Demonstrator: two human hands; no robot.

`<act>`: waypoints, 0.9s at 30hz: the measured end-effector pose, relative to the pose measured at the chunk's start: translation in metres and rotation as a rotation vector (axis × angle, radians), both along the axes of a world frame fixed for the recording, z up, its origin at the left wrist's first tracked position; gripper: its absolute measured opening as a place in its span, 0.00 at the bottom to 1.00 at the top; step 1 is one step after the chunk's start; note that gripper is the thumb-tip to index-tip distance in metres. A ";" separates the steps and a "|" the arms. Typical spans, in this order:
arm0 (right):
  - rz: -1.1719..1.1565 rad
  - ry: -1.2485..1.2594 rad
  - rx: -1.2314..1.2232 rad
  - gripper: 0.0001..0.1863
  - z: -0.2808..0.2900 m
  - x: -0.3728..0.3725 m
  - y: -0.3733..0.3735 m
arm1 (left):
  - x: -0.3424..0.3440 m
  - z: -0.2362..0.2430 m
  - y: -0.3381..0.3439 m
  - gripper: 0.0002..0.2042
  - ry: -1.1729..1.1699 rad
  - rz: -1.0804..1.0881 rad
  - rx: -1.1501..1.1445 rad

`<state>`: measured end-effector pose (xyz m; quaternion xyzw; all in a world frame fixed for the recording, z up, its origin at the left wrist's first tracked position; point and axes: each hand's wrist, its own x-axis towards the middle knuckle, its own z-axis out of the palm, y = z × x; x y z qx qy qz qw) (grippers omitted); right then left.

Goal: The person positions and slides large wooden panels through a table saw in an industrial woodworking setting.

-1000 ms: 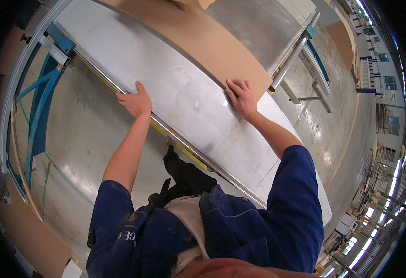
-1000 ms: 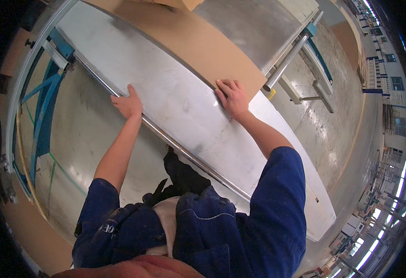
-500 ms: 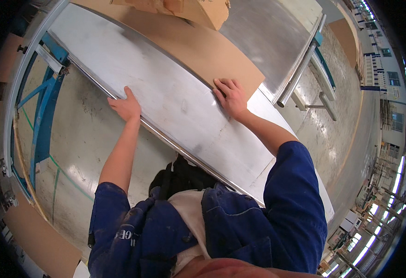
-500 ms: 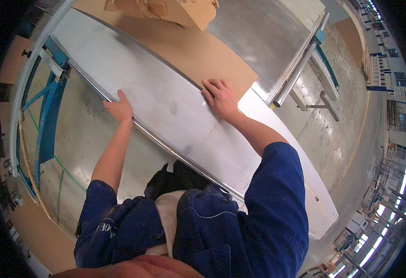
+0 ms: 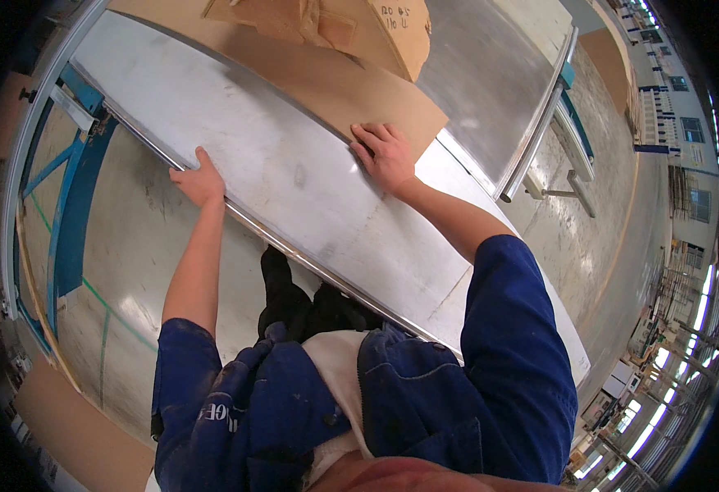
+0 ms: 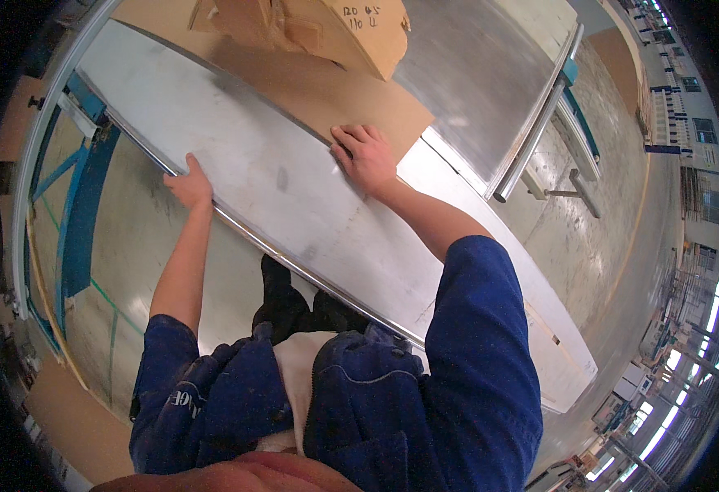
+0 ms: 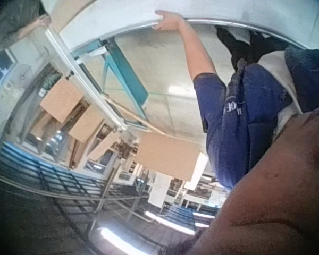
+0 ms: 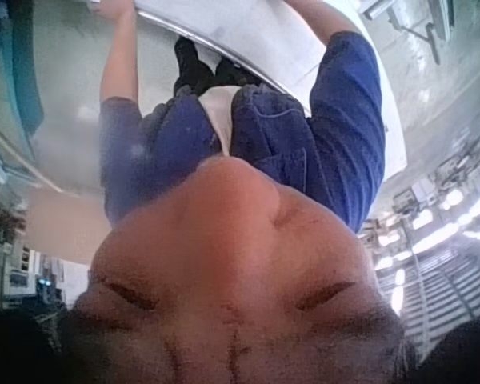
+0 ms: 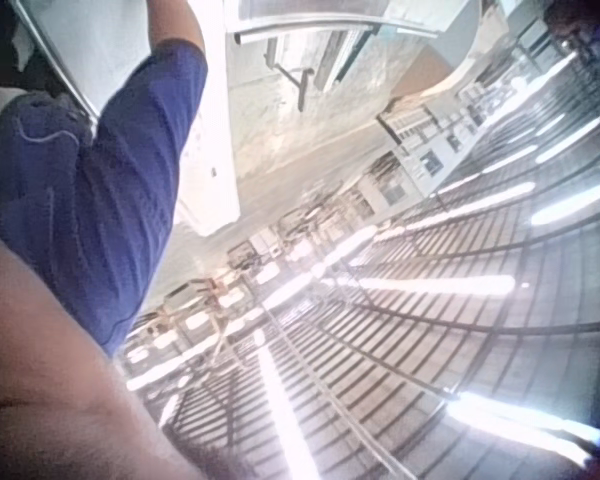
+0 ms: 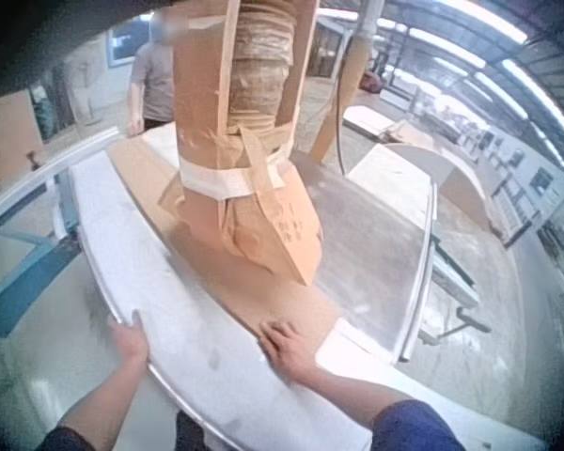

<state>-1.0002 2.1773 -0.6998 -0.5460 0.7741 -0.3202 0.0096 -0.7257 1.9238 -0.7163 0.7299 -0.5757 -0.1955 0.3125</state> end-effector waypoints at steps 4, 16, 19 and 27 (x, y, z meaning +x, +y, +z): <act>0.001 0.015 -0.023 0.18 0.004 0.004 -0.032 | 0.003 0.005 -0.032 0.48 0.001 0.002 -0.001; 0.004 0.013 -0.035 0.18 0.013 0.012 -0.119 | 0.011 0.017 -0.118 0.51 0.005 -0.016 0.000; 0.009 0.015 -0.014 0.19 0.014 0.014 -0.138 | 0.013 0.018 -0.138 0.51 0.001 -0.015 0.030; 0.017 0.029 -0.060 0.19 0.011 0.018 -0.178 | 0.018 0.021 -0.180 0.52 -0.021 -0.009 0.035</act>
